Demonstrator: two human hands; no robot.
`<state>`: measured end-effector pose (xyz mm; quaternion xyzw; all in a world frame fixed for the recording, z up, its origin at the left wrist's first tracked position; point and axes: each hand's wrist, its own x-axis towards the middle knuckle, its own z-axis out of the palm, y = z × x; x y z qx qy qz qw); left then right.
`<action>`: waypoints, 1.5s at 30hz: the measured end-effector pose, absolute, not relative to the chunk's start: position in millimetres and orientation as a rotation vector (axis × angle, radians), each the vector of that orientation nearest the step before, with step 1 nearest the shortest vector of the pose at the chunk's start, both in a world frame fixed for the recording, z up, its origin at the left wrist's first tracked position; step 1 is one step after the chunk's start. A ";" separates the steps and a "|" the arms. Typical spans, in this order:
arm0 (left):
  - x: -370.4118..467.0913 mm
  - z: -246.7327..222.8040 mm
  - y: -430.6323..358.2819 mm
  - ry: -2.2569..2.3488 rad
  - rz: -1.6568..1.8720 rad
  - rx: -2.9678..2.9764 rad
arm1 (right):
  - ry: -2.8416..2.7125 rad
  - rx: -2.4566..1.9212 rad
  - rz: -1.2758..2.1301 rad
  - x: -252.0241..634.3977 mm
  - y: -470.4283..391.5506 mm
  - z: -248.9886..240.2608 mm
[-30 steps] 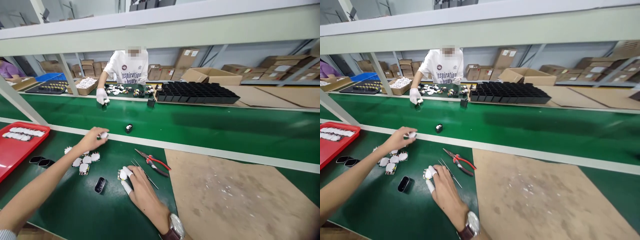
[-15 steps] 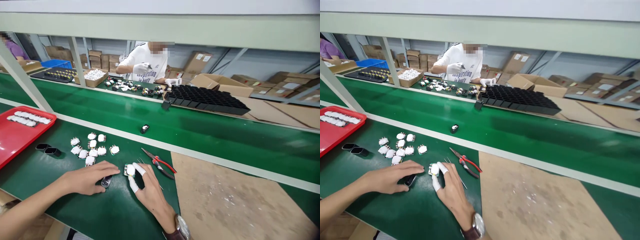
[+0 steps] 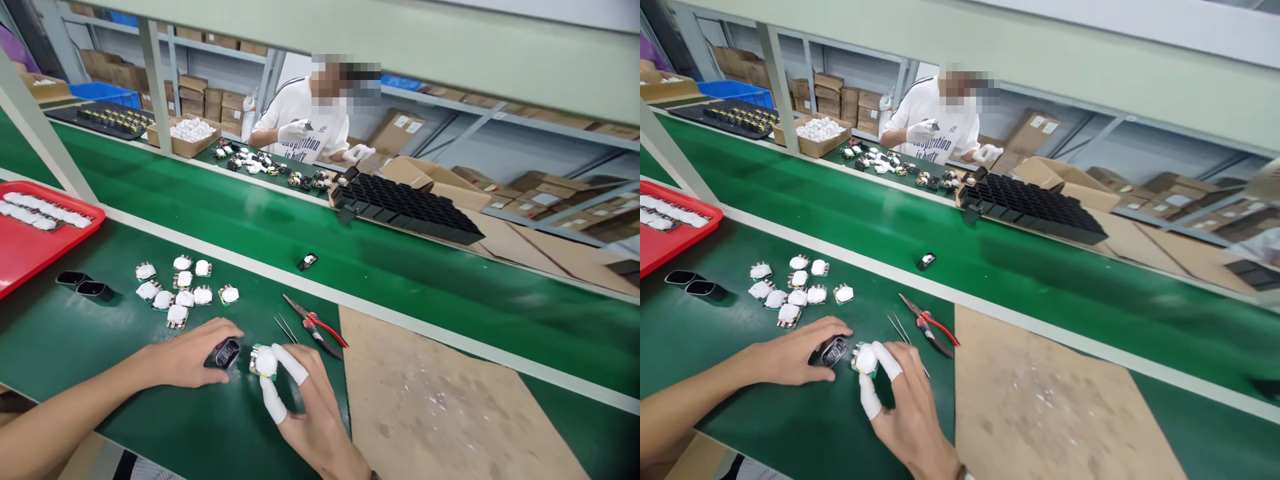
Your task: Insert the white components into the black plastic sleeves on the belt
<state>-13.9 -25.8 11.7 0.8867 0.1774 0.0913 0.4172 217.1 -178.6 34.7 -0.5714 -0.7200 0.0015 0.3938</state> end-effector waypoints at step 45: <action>-9.1 -1.5 -32.9 0.374 0.434 2.324 | -2.177 -1.461 -0.053 191.2 -167.0 30.9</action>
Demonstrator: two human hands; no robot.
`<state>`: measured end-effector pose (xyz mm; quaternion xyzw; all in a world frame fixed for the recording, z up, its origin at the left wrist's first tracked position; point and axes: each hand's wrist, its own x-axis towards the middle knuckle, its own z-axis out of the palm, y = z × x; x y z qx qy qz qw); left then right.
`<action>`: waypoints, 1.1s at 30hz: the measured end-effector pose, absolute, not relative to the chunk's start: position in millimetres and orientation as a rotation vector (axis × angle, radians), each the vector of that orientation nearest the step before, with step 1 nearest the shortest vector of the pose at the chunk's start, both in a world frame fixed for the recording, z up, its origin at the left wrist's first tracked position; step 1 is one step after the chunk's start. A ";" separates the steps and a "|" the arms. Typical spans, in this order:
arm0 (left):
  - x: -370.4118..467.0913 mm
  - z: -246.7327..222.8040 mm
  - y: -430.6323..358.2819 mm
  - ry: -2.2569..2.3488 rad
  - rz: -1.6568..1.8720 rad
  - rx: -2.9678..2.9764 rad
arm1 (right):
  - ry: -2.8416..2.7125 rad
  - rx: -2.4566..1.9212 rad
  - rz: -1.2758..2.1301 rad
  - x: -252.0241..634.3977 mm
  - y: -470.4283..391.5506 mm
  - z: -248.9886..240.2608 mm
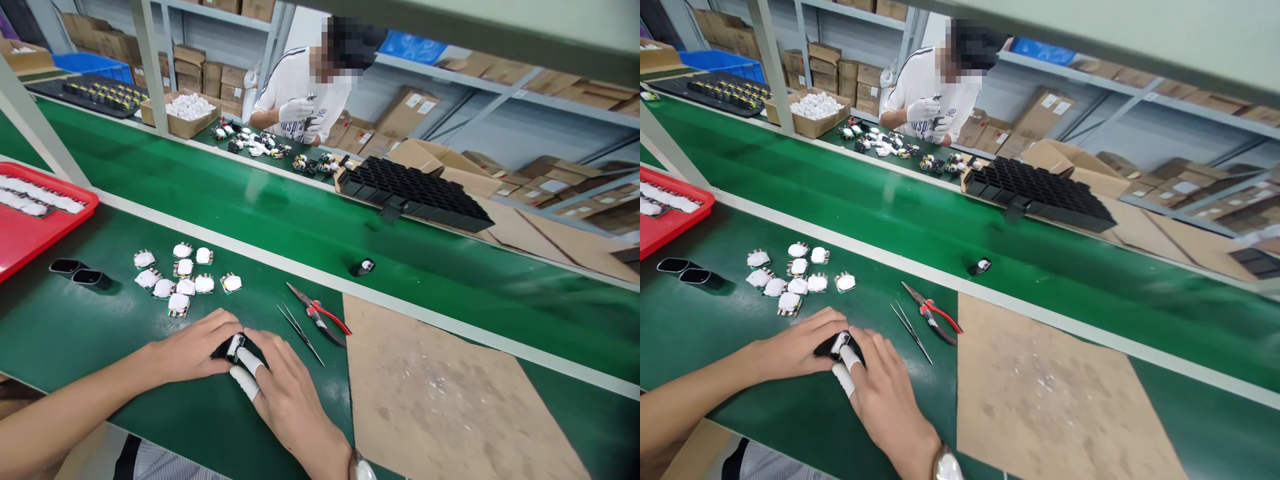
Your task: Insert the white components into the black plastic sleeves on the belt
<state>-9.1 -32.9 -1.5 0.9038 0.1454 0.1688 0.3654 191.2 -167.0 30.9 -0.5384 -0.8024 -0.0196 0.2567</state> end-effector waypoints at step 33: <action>26.1 73.1 161.2 1.132 0.771 2.489 | -1.954 -1.337 0.040 218.9 -146.6 -18.9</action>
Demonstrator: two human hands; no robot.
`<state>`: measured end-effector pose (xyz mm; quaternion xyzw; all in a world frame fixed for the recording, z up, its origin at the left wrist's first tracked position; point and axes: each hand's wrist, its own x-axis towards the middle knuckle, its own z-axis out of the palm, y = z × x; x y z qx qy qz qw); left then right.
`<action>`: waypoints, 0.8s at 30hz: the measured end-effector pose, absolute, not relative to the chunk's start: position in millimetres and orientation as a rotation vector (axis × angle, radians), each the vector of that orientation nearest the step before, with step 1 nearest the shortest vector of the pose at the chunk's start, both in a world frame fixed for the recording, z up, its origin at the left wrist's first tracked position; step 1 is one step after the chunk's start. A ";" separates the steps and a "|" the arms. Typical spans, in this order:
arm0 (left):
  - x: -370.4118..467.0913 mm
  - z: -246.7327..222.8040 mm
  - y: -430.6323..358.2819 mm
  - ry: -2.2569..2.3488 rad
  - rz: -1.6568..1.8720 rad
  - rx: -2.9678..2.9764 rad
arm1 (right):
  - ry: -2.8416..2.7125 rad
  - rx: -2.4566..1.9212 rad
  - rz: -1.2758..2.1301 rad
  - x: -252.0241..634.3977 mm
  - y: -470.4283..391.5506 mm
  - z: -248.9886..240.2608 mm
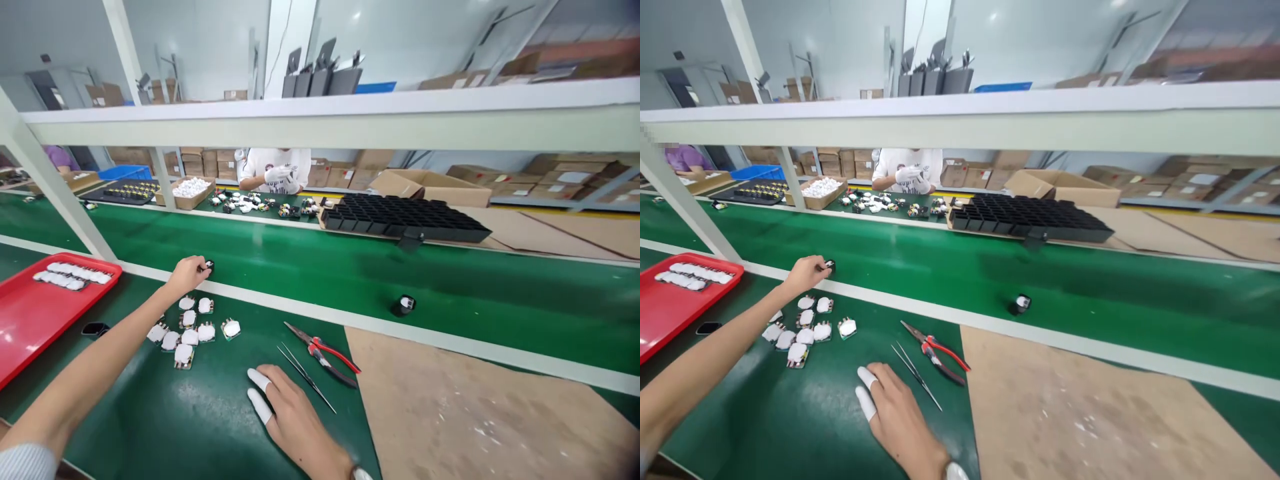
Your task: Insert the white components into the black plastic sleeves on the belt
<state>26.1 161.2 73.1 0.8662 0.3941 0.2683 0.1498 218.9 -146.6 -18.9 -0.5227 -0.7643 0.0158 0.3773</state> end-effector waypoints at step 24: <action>-205.0 64.0 30.6 1.486 0.394 2.852 | -2.057 -1.671 -0.061 197.9 -53.5 -1.5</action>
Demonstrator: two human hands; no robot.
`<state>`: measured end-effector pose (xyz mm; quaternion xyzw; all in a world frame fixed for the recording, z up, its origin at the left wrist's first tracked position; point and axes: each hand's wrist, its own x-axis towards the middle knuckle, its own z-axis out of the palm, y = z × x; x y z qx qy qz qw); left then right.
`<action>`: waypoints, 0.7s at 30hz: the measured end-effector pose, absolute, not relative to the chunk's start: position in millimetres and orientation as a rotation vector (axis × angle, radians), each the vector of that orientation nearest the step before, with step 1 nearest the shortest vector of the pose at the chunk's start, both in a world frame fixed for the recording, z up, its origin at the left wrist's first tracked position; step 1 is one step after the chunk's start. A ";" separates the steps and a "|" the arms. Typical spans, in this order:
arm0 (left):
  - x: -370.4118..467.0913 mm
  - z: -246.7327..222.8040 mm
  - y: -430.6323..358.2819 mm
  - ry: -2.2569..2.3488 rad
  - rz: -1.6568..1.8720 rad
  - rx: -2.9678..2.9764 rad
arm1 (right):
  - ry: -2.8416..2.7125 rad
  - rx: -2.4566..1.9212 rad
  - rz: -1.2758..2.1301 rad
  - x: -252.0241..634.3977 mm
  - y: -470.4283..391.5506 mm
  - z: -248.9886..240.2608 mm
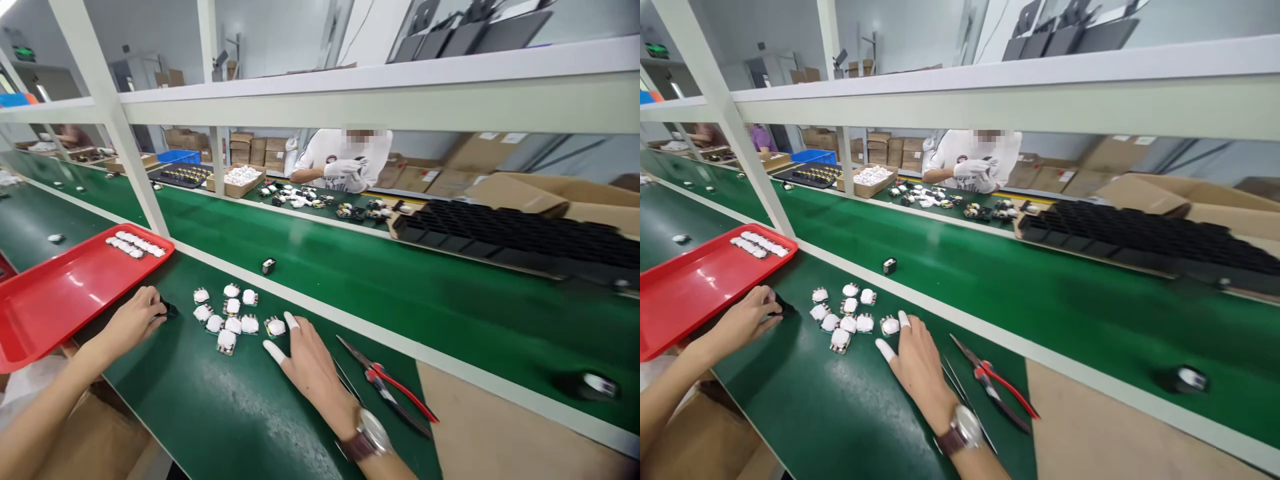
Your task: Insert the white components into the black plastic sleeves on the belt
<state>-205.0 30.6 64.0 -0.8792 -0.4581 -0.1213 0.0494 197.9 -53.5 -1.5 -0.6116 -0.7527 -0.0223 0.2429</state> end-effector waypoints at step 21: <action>-2.1 15.6 -15.5 -0.808 -0.538 -3.538 | -1.980 -1.563 0.291 217.5 -134.5 -7.5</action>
